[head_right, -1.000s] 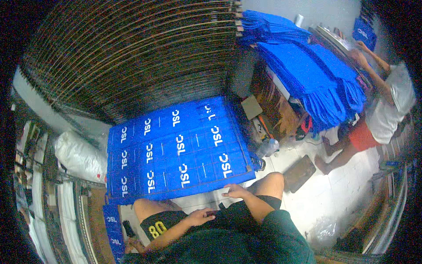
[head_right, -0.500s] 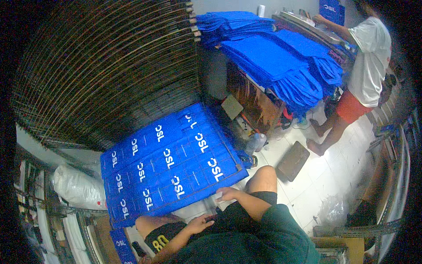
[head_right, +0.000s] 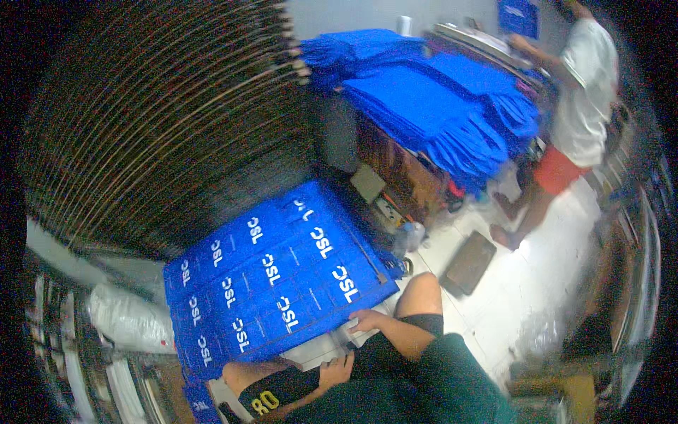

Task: The person folds blue tote bags with 'TSC' branding and stacks them on a table. The person repeatedly picks up a bag, folds it, and places it on a growing pile while a coworker works in the background.

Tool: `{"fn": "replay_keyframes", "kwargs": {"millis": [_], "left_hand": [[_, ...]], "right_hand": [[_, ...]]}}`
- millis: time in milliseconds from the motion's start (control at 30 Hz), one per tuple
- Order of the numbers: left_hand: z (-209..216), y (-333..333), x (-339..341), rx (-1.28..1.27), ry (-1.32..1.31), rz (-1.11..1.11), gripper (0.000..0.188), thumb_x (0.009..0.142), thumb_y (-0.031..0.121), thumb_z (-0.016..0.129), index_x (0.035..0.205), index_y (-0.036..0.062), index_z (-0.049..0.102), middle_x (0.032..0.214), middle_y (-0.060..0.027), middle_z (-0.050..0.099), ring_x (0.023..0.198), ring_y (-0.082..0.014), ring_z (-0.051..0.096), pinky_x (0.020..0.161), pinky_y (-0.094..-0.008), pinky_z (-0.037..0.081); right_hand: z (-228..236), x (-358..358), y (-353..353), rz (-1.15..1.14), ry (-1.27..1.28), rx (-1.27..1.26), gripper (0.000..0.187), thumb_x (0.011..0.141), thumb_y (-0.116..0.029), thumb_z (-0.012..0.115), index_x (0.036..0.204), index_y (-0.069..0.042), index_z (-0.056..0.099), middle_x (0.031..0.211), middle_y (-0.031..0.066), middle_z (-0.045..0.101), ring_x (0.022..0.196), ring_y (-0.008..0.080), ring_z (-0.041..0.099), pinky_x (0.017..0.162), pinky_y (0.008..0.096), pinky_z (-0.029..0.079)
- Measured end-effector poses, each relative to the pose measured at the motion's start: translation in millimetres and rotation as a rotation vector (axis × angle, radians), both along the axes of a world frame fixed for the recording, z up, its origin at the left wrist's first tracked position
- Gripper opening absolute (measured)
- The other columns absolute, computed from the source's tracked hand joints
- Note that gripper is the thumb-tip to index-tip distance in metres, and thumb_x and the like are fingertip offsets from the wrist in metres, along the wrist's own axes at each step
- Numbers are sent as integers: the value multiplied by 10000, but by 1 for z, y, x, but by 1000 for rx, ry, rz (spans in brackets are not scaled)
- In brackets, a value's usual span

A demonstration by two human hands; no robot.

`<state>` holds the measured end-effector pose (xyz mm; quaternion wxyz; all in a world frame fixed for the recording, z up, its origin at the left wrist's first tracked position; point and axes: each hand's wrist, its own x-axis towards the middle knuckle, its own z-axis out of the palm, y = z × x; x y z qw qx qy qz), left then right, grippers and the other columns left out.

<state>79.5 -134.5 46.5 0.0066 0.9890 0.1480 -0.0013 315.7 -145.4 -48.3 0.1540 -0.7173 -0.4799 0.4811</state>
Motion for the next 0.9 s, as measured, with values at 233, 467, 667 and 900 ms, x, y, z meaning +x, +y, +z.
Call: {"fn": "replay_keyframes", "kwargs": {"millis": [233,467,667,900], "left_hand": [[-12,18,14,-119,109,165,556,790,240,517,1319,166,365,926,-61,589,761,-230,607,689,-491,449],[31,108,-12,-788,-27,587,889,724,480,636,1378,68,197,1002,-169,588,935,-335,578,792,-446,459],[11,170,-87,-1025,-630,763,757,704,196,747,1310,14,333,785,-80,585,676,-149,562,603,-292,476],[23,181,-90,-1165,-678,1216,656,764,217,700,1272,6,343,709,-52,559,570,-93,505,449,-211,391]], "right_hand": [[-5,8,-1,-28,40,10,735,682,-546,674,1236,-95,498,1070,160,593,941,269,587,852,371,443],[17,10,-11,-50,25,92,676,724,-509,660,1233,-96,496,1042,139,600,984,250,564,872,362,433],[133,40,2,-192,295,491,602,767,-369,679,1254,-91,462,1056,106,574,944,198,559,824,345,462],[386,175,-34,-483,182,1136,502,783,-253,671,1203,-58,477,965,68,591,866,143,569,770,312,477]]}}
